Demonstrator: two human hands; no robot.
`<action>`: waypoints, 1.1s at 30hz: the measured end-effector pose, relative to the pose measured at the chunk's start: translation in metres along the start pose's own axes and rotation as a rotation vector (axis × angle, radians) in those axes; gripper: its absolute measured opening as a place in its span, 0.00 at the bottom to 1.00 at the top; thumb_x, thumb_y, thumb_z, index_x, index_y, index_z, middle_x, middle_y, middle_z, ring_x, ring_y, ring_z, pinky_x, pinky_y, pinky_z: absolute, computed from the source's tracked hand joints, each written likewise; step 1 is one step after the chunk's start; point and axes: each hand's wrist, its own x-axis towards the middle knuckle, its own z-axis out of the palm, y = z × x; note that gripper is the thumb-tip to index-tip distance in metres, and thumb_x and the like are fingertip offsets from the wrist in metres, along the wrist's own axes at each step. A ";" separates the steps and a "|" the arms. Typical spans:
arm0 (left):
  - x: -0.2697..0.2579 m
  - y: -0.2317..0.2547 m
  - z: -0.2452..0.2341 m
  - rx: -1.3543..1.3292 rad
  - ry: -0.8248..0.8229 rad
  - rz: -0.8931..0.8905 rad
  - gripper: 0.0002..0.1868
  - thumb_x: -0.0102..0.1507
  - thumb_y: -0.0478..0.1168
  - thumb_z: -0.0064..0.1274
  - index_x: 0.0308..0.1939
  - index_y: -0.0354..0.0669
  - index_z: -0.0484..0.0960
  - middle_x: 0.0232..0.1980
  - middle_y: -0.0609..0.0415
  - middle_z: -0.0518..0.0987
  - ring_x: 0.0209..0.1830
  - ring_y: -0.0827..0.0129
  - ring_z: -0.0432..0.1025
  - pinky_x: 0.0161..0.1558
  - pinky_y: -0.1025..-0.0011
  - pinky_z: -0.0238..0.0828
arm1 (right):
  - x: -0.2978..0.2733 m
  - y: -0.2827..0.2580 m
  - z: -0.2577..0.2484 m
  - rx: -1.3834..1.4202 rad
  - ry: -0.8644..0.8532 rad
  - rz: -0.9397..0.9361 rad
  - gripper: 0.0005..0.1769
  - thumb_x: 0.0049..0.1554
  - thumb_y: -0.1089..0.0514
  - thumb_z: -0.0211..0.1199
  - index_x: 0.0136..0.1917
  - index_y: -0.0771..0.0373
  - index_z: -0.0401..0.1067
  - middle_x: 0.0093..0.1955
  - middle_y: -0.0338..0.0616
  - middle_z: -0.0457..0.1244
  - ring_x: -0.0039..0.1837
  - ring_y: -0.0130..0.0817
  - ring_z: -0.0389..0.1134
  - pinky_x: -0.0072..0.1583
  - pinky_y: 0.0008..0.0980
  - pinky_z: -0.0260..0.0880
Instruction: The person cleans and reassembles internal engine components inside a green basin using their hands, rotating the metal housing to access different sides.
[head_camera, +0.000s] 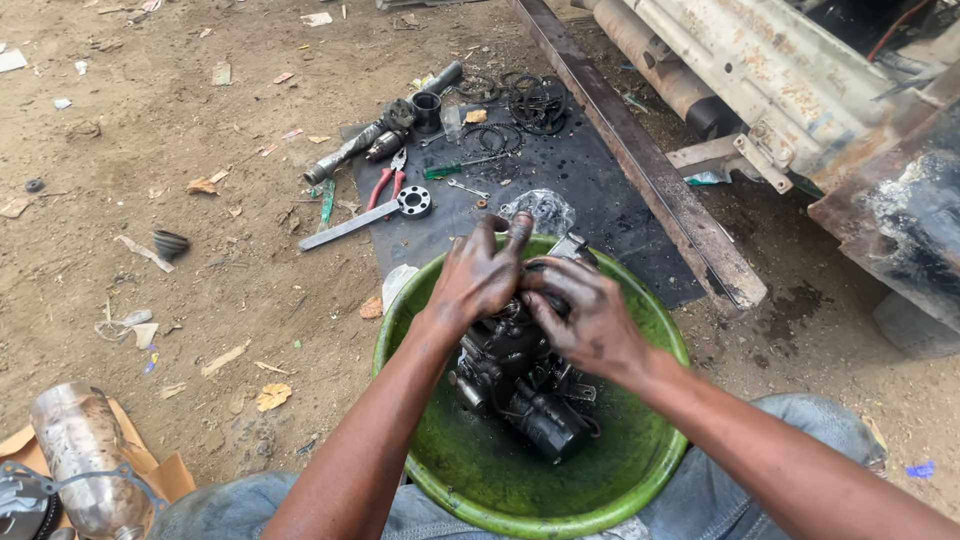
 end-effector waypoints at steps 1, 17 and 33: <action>0.001 -0.003 -0.001 -0.018 0.002 -0.004 0.43 0.66 0.71 0.27 0.68 0.39 0.69 0.64 0.32 0.75 0.69 0.43 0.66 0.69 0.50 0.57 | -0.003 -0.003 0.000 -0.024 0.013 -0.040 0.10 0.58 0.61 0.66 0.54 0.60 0.79 0.65 0.50 0.65 0.63 0.45 0.70 0.62 0.46 0.77; 0.009 -0.028 -0.005 0.024 0.038 -0.016 0.41 0.67 0.69 0.28 0.64 0.36 0.71 0.62 0.33 0.74 0.65 0.44 0.65 0.66 0.47 0.57 | 0.002 -0.004 0.013 0.086 0.006 0.208 0.15 0.59 0.55 0.65 0.60 0.56 0.74 0.59 0.42 0.69 0.57 0.36 0.73 0.57 0.39 0.79; -0.014 -0.008 -0.024 0.023 -0.066 0.006 0.41 0.63 0.72 0.36 0.59 0.42 0.81 0.56 0.37 0.81 0.60 0.49 0.74 0.64 0.53 0.64 | 0.040 0.043 -0.045 -0.049 -0.203 0.203 0.31 0.57 0.51 0.68 0.71 0.55 0.66 0.66 0.45 0.66 0.63 0.42 0.70 0.67 0.47 0.74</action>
